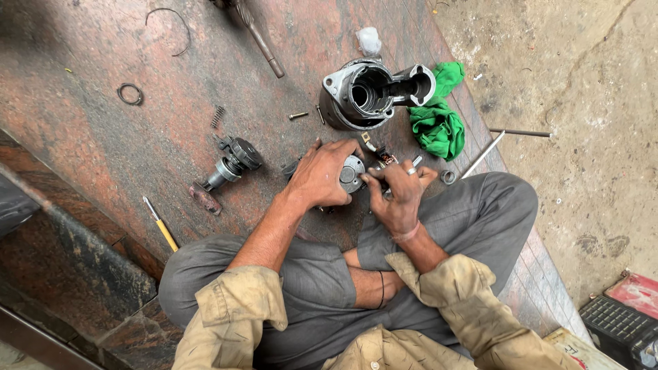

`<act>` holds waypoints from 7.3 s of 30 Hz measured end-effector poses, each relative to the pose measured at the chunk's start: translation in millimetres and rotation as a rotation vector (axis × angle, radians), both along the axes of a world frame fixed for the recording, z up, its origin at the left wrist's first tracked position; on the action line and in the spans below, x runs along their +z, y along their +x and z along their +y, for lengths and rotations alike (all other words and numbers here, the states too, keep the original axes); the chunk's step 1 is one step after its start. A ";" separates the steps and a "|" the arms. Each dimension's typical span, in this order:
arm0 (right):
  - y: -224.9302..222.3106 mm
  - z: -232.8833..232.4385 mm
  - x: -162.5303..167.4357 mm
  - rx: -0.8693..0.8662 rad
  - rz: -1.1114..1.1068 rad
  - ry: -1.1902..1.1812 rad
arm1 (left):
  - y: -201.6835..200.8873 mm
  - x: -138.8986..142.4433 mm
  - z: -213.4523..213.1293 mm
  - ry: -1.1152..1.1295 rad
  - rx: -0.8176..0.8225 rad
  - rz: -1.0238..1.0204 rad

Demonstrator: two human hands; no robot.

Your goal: The person sits on the ground assembling a disassembled starter motor. They hold the drive end cap and press and rotate the armature into it, briefly operate a testing machine with dials, then continue fitting the armature and solenoid parts together by hand.

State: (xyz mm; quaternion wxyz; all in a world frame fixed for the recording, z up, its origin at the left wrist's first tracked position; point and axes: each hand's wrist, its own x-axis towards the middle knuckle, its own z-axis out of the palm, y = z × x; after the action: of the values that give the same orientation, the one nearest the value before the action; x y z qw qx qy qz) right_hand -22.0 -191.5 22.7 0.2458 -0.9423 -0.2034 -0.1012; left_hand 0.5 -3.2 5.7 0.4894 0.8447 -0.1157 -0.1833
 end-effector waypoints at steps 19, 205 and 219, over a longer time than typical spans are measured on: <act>4.1 -3.7 -6.1 0.011 -0.033 -0.022 | -1.0 -5.6 0.0 0.028 -0.014 -0.003; -14.3 -4.7 -25.6 -0.062 -0.099 -0.069 | 4.2 4.9 11.4 0.078 0.049 0.034; -12.9 -2.6 -19.9 -0.054 -0.113 -0.044 | 4.3 2.8 10.5 0.082 0.038 0.001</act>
State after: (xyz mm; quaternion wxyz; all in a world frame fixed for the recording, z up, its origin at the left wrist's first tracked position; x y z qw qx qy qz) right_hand -34.9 -194.1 2.8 0.2102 -0.9454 -0.1937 -0.1565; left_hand 4.7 7.4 8.4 0.4577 0.8661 -0.0917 -0.1790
